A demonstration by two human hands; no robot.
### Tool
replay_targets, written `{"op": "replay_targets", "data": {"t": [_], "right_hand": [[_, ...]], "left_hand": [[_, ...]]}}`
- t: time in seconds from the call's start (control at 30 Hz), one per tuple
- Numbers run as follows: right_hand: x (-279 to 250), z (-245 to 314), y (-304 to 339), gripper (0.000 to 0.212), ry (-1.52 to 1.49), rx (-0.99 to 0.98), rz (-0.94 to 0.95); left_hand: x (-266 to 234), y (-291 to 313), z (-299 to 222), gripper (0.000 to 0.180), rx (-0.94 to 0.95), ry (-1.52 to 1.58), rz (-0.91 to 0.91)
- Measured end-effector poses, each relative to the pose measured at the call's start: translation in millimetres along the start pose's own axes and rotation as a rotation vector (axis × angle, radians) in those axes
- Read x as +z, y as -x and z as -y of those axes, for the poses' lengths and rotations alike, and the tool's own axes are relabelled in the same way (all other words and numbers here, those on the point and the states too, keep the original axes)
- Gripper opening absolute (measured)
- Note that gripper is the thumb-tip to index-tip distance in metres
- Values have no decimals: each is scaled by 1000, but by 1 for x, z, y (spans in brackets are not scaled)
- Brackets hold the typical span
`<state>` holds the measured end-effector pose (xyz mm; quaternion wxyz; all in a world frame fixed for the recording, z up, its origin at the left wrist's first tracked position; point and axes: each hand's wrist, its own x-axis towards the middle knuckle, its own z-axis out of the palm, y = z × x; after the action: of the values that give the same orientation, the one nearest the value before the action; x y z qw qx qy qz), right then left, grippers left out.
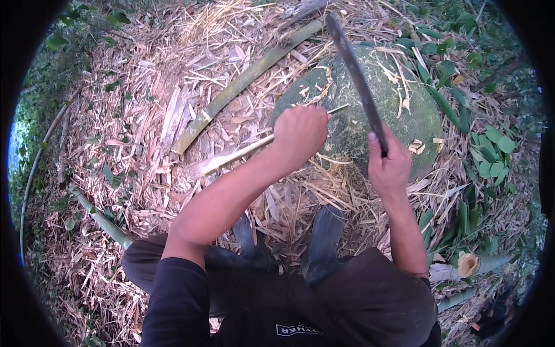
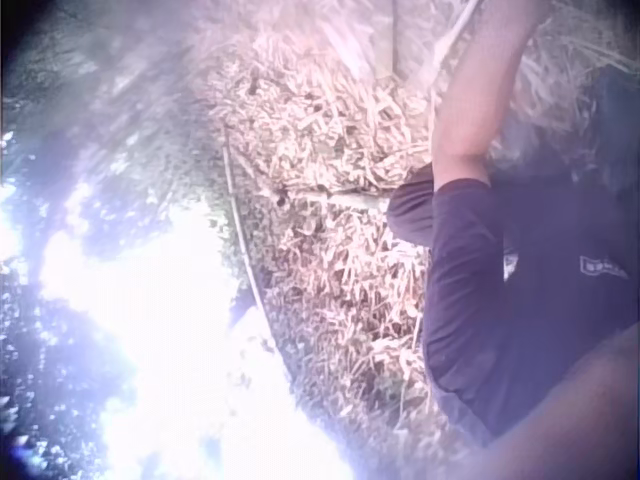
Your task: The person sits on the ground in a bamboo grove and uses a large knife to carve a piece of bamboo. They repeatedly shave the surface of the bamboo to create thin strips and refine the shape of the piece.
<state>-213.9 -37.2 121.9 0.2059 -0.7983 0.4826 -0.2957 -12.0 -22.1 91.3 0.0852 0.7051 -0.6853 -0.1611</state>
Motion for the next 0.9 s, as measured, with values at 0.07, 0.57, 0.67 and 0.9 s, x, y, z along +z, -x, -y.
{"op": "replay_targets", "data": {"t": [0.07,0.57,0.67,0.9], "right_hand": [[-2,10,-3,31,-32,-74,-49],[9,34,-4,36,62,26,10],[17,10,-5,37,215,39,140],[20,-9,-18,26,87,325,318]], "left_hand": [[-1,1,3,40,13,-19,7],[-8,-1,2,36,-67,-36,152],[-8,-5,-1,36,-53,5,140],[-7,-8,-1,38,-20,-9,148]]}}
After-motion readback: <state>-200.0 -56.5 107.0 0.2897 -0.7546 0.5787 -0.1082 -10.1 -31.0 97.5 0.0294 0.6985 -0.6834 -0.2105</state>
